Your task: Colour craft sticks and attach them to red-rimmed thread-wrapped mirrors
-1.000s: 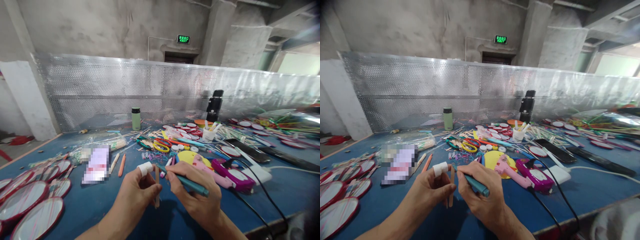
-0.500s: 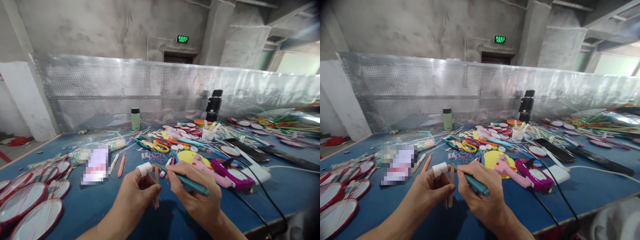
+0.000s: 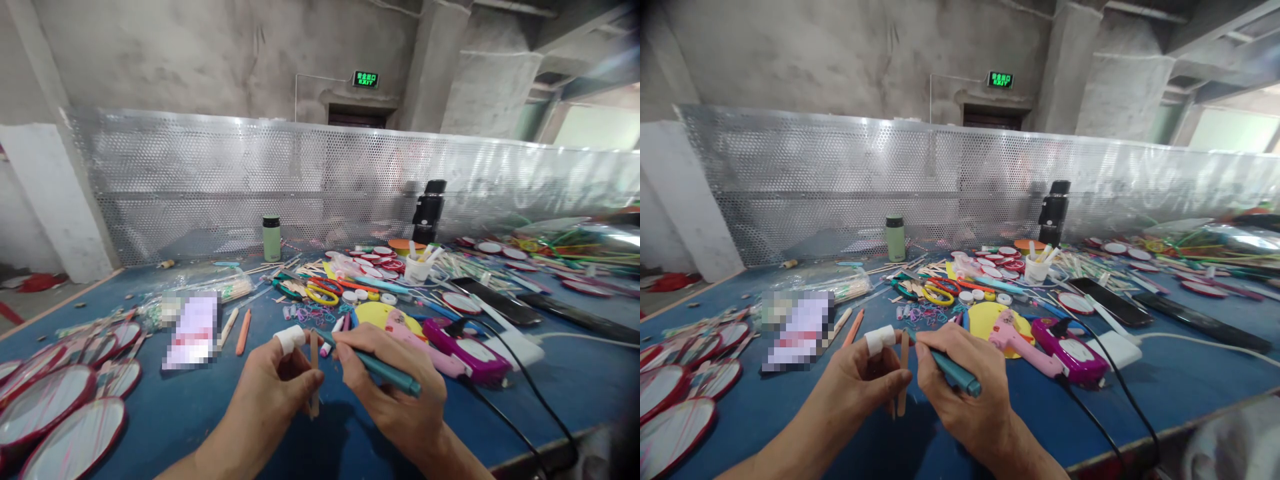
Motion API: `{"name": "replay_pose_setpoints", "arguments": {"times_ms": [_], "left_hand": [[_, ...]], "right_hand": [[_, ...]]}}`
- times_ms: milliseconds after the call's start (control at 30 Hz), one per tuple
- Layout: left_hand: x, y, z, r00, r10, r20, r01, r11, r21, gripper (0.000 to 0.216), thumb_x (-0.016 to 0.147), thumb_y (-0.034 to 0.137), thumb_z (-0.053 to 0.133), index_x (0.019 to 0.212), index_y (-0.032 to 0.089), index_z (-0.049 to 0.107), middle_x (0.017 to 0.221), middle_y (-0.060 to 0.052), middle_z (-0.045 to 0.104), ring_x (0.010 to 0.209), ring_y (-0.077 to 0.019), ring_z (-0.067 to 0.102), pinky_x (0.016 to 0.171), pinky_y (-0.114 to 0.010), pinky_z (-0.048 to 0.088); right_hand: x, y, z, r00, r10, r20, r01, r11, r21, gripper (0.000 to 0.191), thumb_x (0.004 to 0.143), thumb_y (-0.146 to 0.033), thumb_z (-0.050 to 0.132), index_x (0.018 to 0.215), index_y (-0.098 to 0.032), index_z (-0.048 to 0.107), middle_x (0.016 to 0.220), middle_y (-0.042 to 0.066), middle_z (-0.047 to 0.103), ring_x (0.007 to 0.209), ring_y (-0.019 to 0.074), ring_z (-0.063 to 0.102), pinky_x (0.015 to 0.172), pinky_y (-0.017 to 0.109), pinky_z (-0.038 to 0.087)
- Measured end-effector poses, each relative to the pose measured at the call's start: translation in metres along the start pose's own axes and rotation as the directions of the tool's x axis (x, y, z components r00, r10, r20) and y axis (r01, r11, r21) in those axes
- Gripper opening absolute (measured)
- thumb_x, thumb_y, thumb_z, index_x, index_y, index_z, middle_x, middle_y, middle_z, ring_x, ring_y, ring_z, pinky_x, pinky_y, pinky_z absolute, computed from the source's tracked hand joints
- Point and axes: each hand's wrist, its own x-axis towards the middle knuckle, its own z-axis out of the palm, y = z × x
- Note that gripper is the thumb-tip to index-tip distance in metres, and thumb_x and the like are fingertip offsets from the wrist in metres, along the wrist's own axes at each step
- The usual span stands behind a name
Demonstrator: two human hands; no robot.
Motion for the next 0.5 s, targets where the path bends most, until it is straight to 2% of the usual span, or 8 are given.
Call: {"name": "replay_pose_setpoints", "arguments": {"times_ms": [133, 500], "left_hand": [[-0.0010, 0.0007, -0.0006, 0.999, 0.016, 0.031, -0.016, 1.000, 0.002, 0.025, 0.074, 0.021, 0.068, 0.097, 0.014, 0.061, 0.055, 0.007, 0.059, 0.045, -0.0119, 0.060, 0.046, -0.023, 0.047], [-0.0019, 0.0044, -0.0004, 1.000, 0.006, 0.015, -0.006, 1.000, 0.022, 0.023, 0.074, 0.022, 0.069, 0.095, 0.014, 0.063, 0.056, 0.008, 0.057, 0.046, -0.0110, 0.059, 0.046, -0.022, 0.048]], "right_hand": [[-0.0001, -0.0016, -0.0008, 1.000, -0.007, 0.012, 0.007, 1.000, -0.003, 0.015, 0.086, -0.005, 0.061, 0.091, -0.017, 0.068, 0.071, 0.000, 0.068, 0.060, 0.0108, 0.063, 0.058, 0.023, 0.051], [-0.0003, 0.0001, -0.0007, 1.000, -0.007, -0.002, 0.007, 1.000, -0.012, 0.015, 0.086, -0.005, 0.062, 0.091, -0.017, 0.068, 0.072, 0.001, 0.069, 0.061, 0.0118, 0.065, 0.059, 0.023, 0.052]]}}
